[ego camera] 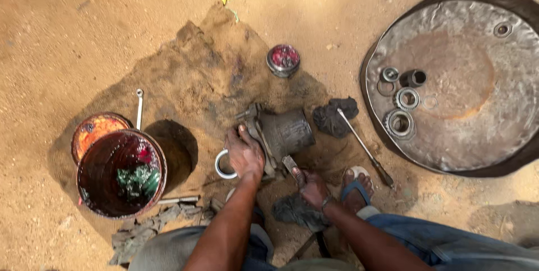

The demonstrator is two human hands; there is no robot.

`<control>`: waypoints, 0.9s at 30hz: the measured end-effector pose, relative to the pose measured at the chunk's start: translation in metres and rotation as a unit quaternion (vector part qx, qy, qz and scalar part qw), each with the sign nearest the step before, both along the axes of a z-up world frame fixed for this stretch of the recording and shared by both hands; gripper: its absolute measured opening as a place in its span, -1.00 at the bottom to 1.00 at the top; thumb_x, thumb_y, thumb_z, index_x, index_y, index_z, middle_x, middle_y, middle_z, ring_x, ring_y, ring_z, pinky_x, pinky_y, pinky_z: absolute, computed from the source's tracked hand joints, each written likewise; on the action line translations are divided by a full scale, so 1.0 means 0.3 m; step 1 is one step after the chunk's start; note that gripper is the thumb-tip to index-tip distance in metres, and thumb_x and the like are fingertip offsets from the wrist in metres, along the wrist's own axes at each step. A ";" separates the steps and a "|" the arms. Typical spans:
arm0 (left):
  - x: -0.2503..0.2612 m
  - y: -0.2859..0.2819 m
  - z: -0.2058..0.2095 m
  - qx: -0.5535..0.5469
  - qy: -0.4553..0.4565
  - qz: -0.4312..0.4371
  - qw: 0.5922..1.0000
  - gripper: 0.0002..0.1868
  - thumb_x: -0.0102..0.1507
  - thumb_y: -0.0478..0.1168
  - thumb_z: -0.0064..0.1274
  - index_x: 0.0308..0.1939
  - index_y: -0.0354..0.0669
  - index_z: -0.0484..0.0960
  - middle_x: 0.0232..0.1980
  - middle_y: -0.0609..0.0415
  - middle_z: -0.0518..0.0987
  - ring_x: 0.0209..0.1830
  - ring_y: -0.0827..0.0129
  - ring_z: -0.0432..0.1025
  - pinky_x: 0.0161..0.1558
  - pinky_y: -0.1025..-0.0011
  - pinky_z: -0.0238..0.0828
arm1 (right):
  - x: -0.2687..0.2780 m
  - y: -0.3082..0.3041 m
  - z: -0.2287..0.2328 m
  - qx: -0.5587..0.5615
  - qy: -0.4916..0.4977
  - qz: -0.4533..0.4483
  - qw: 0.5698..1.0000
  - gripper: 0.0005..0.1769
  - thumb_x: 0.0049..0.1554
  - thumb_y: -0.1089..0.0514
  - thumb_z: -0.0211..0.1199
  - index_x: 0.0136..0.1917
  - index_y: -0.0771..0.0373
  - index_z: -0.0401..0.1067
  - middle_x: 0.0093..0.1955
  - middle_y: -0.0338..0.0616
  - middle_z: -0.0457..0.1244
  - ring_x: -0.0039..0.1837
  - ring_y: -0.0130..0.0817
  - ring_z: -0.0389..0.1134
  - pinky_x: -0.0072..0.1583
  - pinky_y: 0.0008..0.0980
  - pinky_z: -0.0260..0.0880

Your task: The person scrapes dirt and debris from a metal housing using a metal bar, then wipes the housing with a cloth.

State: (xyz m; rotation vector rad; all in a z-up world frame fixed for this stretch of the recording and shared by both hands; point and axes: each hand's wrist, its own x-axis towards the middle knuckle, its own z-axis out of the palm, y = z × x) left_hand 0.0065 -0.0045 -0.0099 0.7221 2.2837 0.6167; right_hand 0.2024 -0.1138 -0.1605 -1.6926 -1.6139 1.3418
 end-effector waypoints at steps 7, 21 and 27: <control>0.004 -0.008 -0.021 0.045 0.028 0.004 0.999 -0.63 0.44 0.02 -0.25 0.05 -0.20 0.46 0.13 -0.26 0.49 0.08 -0.29 0.37 0.08 -0.10 0.27 | -0.004 -0.026 0.004 -0.133 0.139 -0.115 0.974 -0.38 0.37 -0.19 0.14 -0.26 0.39 0.38 -0.44 0.11 0.12 -0.43 -0.23 0.11 -0.34 -0.07 0.15; -0.018 -0.012 -0.111 0.093 0.047 -0.036 0.994 -0.54 0.48 0.03 -0.28 0.23 -0.28 0.42 0.27 -0.31 0.44 0.27 -0.22 0.34 0.31 0.01 0.25 | -0.016 0.126 0.155 -0.129 0.022 -0.198 0.971 -0.34 0.33 -0.18 0.12 -0.39 0.38 0.40 -0.52 0.14 0.22 -0.53 -0.13 0.22 -0.43 -0.08 0.19; -0.004 0.001 -0.008 -0.023 -0.046 0.018 0.998 -0.55 0.46 0.09 -0.33 0.18 -0.14 0.45 0.34 -0.20 0.41 0.22 -0.17 0.42 0.31 -0.02 0.30 | -0.126 0.142 0.113 0.259 -0.191 0.093 0.942 -0.61 0.28 -0.04 0.20 -0.23 0.30 0.42 -0.42 0.11 0.26 -0.41 -0.06 0.27 -0.38 -0.06 0.22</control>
